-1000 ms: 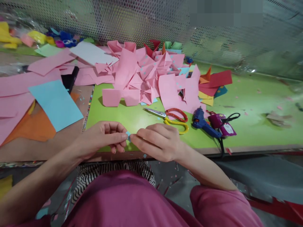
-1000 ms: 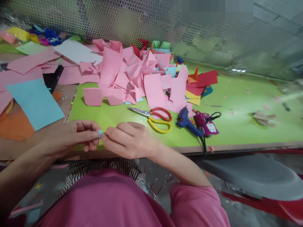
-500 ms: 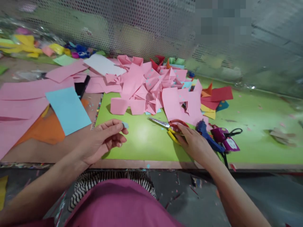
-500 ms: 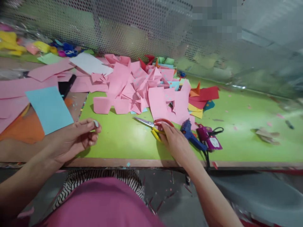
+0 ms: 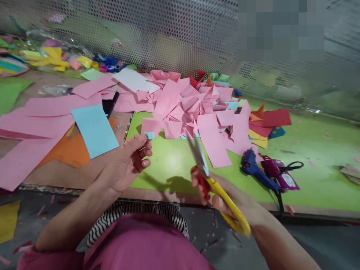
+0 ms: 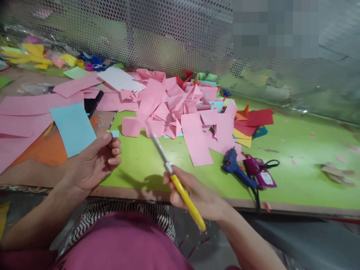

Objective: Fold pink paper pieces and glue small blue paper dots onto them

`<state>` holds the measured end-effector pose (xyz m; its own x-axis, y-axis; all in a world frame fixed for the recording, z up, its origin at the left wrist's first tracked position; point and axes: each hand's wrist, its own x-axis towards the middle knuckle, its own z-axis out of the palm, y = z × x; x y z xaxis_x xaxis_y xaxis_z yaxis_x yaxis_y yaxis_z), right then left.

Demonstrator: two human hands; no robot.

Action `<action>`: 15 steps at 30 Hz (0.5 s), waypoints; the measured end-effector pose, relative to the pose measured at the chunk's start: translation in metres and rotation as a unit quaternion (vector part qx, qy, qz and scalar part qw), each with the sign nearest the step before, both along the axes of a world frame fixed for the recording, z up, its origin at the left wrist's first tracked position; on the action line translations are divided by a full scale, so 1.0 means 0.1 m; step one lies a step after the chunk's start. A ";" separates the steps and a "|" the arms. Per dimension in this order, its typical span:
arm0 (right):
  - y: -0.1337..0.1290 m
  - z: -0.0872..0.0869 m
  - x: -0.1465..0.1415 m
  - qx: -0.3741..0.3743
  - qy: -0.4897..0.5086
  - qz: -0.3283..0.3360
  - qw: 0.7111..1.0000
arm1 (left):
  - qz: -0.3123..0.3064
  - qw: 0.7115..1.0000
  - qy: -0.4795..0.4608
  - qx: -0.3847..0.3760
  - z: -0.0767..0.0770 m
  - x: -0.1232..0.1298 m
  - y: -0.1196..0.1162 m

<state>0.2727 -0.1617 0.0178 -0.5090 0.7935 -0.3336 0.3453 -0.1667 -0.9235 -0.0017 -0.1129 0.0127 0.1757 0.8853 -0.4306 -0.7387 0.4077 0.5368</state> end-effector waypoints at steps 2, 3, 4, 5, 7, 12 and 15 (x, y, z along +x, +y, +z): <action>-0.04 -0.09 -0.18 -0.047 0.056 0.052 0.996 | 0.003 1.000 0.000 0.007 0.00 0.00 -0.01; -0.05 -0.13 -0.27 -0.061 0.080 0.069 0.993 | 0.004 1.000 -0.002 0.011 0.00 0.01 -0.02; -0.05 -0.16 -0.35 -0.076 0.111 0.077 0.988 | 0.004 1.000 -0.005 0.014 0.00 0.01 -0.02; -0.06 -0.17 -0.42 -0.092 0.135 0.080 0.983 | 0.003 1.000 -0.008 0.018 0.00 0.01 -0.02; -0.08 -0.17 -0.53 -0.116 0.176 0.074 0.975 | 0.002 1.000 -0.013 0.026 0.01 0.02 -0.03; -0.12 -0.11 -0.66 -0.134 0.205 0.071 0.967 | 0.003 0.999 -0.012 0.035 0.02 0.03 -0.03; -0.11 -0.10 -0.70 -0.146 0.203 0.073 0.965 | 0.002 0.999 -0.027 0.032 0.03 0.04 -0.03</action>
